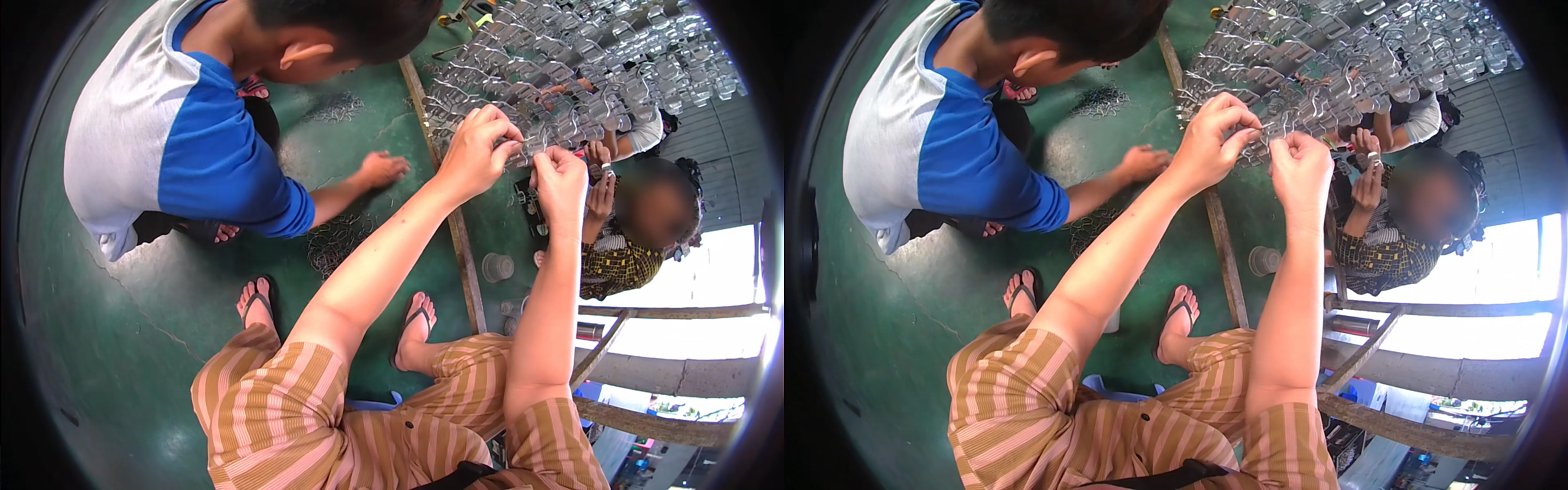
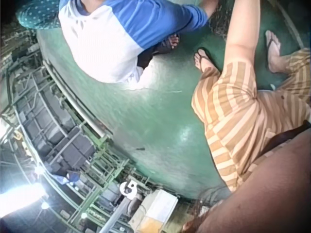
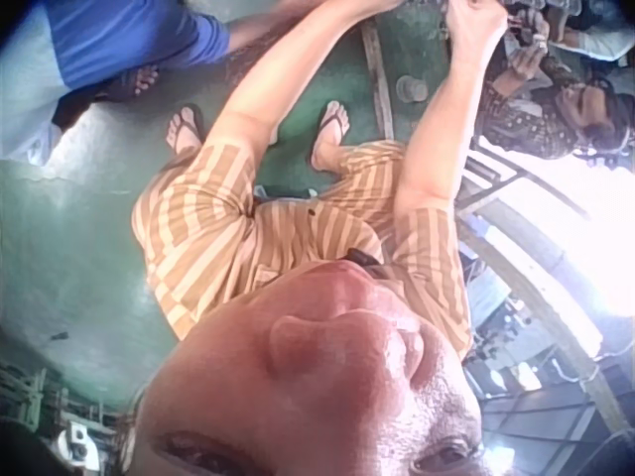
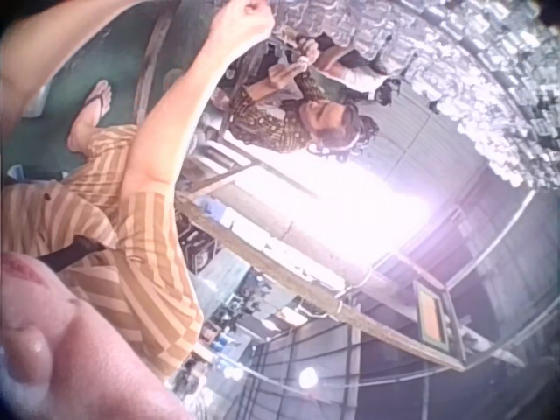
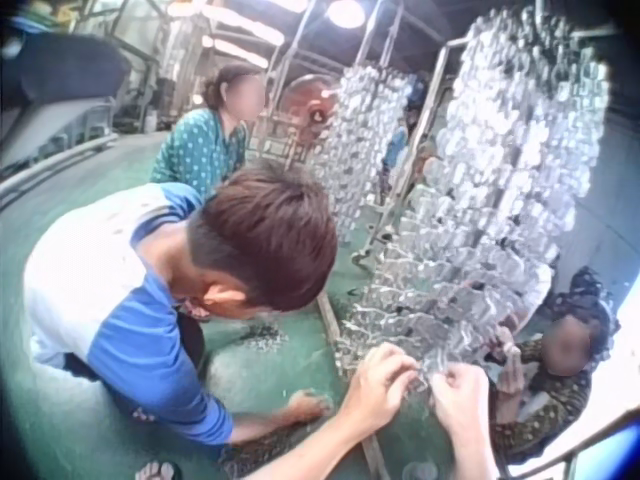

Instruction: The person assembles a large metal decorative curtain by picking up small metal links from the floor and attaching them to a suspended frame.

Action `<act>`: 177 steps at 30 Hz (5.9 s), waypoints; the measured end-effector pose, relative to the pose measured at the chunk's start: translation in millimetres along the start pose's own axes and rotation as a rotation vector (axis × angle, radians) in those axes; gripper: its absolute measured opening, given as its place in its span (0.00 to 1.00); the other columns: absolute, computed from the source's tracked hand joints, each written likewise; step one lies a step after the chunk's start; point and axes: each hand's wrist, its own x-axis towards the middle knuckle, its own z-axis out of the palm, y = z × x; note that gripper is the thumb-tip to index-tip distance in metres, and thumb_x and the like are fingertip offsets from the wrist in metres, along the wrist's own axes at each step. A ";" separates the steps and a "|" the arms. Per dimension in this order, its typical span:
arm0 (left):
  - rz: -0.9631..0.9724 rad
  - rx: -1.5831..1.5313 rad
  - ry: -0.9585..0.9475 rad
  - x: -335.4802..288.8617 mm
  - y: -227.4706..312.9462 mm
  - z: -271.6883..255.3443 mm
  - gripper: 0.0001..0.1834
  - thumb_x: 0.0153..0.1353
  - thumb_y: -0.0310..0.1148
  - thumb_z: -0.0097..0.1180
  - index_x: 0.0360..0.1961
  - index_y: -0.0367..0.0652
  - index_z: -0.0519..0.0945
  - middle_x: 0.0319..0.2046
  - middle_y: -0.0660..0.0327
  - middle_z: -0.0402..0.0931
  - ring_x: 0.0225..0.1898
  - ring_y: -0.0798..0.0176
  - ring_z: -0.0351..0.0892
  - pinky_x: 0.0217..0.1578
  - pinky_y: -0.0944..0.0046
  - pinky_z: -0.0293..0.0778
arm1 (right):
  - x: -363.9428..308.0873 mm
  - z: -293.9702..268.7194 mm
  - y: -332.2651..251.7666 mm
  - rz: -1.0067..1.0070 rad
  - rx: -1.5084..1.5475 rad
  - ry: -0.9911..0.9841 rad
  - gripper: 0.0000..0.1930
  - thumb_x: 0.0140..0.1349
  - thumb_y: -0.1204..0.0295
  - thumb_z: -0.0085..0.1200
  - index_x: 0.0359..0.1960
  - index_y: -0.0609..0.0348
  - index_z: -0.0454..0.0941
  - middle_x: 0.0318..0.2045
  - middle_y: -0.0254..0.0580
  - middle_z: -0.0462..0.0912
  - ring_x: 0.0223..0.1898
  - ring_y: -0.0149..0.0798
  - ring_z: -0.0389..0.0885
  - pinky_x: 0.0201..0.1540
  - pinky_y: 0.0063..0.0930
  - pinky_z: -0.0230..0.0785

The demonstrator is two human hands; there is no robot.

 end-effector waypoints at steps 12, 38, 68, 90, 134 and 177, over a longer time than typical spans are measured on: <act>-0.109 -0.040 -0.039 5.0 -24.2 -15.3 0.03 0.47 0.25 0.58 0.26 0.40 0.79 0.28 0.59 0.71 0.35 0.57 0.71 0.38 0.61 0.67 | 4.9 15.3 4.4 0.009 0.143 -0.068 0.12 0.49 0.67 0.58 0.19 0.64 0.77 0.08 0.31 0.71 0.12 0.21 0.65 0.18 0.19 0.58; -0.575 0.420 -0.765 -174.9 -164.9 -169.9 0.07 0.44 0.34 0.62 0.24 0.43 0.83 0.21 0.56 0.79 0.25 0.61 0.79 0.30 0.64 0.72 | -61.0 100.2 61.2 0.375 0.096 -0.075 0.21 0.51 0.65 0.59 0.41 0.72 0.77 0.21 0.42 0.82 0.15 0.28 0.77 0.23 0.22 0.70; -0.441 0.637 -0.732 -283.5 -214.7 -90.3 0.04 0.47 0.31 0.57 0.26 0.44 0.81 0.27 0.59 0.72 0.33 0.54 0.75 0.34 0.57 0.72 | -36.6 116.2 71.8 0.272 0.116 -0.088 0.12 0.56 0.69 0.52 0.30 0.68 0.80 0.17 0.42 0.81 0.21 0.31 0.81 0.31 0.23 0.71; -0.678 0.983 -0.021 -269.8 -226.9 -187.4 0.03 0.47 0.31 0.59 0.23 0.43 0.79 0.27 0.56 0.75 0.32 0.50 0.75 0.33 0.55 0.72 | -35.8 116.3 74.1 0.283 0.200 -0.125 0.13 0.55 0.72 0.53 0.35 0.74 0.78 0.19 0.45 0.80 0.21 0.31 0.82 0.25 0.20 0.74; -0.272 0.092 -0.017 -111.0 -96.4 -23.9 0.05 0.50 0.23 0.57 0.30 0.37 0.77 0.25 0.58 0.76 0.24 0.62 0.76 0.26 0.67 0.71 | -37.4 116.4 69.7 0.297 0.230 -0.136 0.10 0.57 0.73 0.53 0.30 0.71 0.78 0.19 0.43 0.80 0.20 0.30 0.81 0.23 0.20 0.73; -0.725 0.830 -0.572 -208.3 -219.5 -165.2 0.06 0.47 0.29 0.58 0.29 0.44 0.83 0.26 0.53 0.79 0.30 0.51 0.79 0.34 0.56 0.74 | -2.0 146.5 94.8 0.262 0.224 -0.093 0.16 0.50 0.67 0.63 0.29 0.72 0.79 0.19 0.39 0.80 0.20 0.28 0.80 0.24 0.19 0.72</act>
